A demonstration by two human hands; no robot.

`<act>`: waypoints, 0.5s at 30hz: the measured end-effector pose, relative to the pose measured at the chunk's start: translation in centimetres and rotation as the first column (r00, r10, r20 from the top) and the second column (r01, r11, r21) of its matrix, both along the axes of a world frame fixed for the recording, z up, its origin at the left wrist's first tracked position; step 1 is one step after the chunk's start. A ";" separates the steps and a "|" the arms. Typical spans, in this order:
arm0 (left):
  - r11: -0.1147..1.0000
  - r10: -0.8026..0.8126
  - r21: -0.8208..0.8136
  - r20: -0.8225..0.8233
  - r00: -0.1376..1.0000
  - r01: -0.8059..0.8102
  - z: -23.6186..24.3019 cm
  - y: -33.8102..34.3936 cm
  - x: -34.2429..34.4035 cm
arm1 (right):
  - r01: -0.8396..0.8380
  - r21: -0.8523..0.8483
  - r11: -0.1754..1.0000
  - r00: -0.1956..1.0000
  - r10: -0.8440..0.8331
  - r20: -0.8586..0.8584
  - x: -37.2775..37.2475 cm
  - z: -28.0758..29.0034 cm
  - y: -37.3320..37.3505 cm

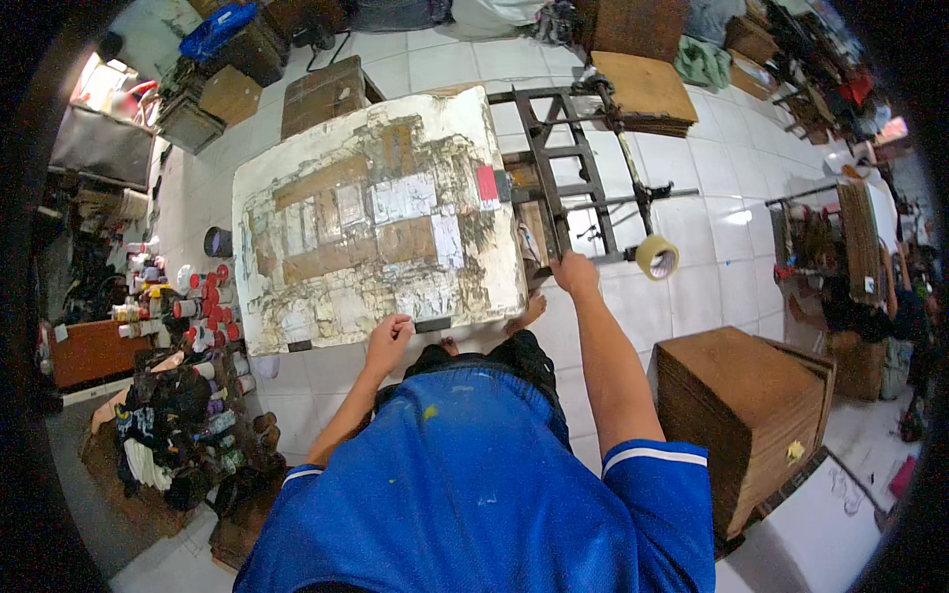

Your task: The person performs screen printing on a purple t-shirt using a squeegee and purple ink. They repeatedly pull ink across the screen, lift the frame, and reload ink. After finishing, they clean the squeegee, cap the ink, and move a wooden stool.

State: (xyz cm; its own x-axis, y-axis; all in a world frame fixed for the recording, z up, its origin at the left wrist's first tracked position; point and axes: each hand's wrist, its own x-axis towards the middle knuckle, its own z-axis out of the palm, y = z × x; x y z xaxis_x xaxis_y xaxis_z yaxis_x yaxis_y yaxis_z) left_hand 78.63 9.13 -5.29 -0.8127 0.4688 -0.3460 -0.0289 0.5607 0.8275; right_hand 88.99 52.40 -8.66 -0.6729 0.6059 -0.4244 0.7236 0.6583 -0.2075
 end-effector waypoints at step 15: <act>0.978 -0.156 -0.189 -0.396 0.905 0.086 -1.8 20.9 -10.1 | -0.076 -0.680 0.730 0.966 -0.116 -0.232 5.5 17.4 13.5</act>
State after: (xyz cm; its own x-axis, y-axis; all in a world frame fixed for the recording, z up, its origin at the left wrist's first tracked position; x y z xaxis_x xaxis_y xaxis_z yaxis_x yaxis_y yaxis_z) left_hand 68.54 30.07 -7.07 -0.8396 0.5376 -0.0780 0.3666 0.6667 0.6489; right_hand 94.50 65.90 8.75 -0.8010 0.2341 -0.5510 0.5975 0.2566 -0.7597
